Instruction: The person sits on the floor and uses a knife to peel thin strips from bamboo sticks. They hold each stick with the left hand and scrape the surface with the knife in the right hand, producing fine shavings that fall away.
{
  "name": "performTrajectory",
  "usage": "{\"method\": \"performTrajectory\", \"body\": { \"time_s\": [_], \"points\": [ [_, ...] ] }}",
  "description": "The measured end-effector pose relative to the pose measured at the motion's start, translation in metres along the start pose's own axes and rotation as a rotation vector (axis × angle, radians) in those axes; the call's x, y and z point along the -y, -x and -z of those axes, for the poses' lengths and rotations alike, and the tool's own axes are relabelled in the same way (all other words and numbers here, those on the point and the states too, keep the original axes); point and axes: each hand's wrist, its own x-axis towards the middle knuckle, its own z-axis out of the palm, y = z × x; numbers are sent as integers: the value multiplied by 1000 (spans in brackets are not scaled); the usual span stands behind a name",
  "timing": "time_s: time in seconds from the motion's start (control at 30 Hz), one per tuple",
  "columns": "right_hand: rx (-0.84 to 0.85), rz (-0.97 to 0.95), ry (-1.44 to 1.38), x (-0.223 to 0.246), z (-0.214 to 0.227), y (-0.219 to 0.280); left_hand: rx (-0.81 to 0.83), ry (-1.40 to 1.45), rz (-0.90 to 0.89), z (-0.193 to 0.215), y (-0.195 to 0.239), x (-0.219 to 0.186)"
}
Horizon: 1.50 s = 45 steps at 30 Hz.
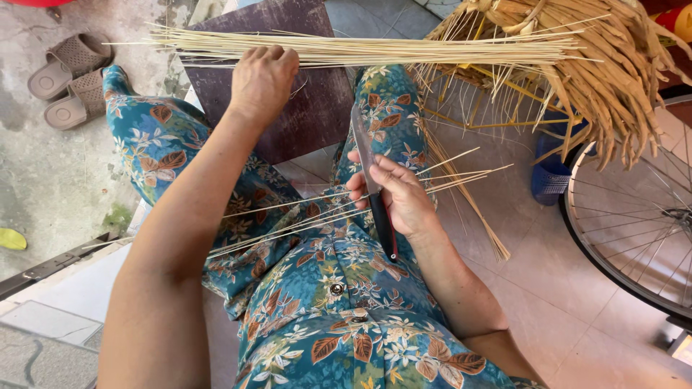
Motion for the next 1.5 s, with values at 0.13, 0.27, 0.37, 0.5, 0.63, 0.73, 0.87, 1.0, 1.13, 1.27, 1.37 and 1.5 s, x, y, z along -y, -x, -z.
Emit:
{"method": "performTrajectory", "body": {
  "time_s": [0.13, 0.27, 0.37, 0.5, 0.63, 0.73, 0.87, 1.0, 1.13, 1.27, 1.37, 1.5],
  "points": [
    [75, -20, -3, -4, 1, 2, -102, 12, -87, 41, 9, -7],
    [98, 51, 86, -4, 3, 5, -244, -16, -150, 90, 15, -25],
    [113, 116, 145, 1, -3, 8, -270, 21, -62, 127, 27, -50],
    [216, 136, 198, 12, -24, 12, -122, 393, 193, 166, 54, -90],
    [204, 78, 362, 21, -48, 10, 35, 606, 345, 183, 77, -120],
    [243, 140, 386, 22, -57, 6, 68, 722, 378, 185, 94, -131],
    [234, 228, 428, 15, -60, 0, 83, 743, 460, 186, 112, -132],
    [161, 278, 455, 9, -52, -4, 98, 752, 492, 187, 125, -127],
    [84, 293, 450, 8, -35, -8, 119, 753, 547, 185, 135, -121],
    [-12, 364, 363, 20, -17, -11, 30, 751, 486, 186, 143, -112],
    [-98, 416, 332, 36, -1, -6, 3, 703, 473, 190, 148, -104],
    [-186, 501, 298, 56, 20, 5, 71, 673, 599, 201, 155, -97]
  ]
}}
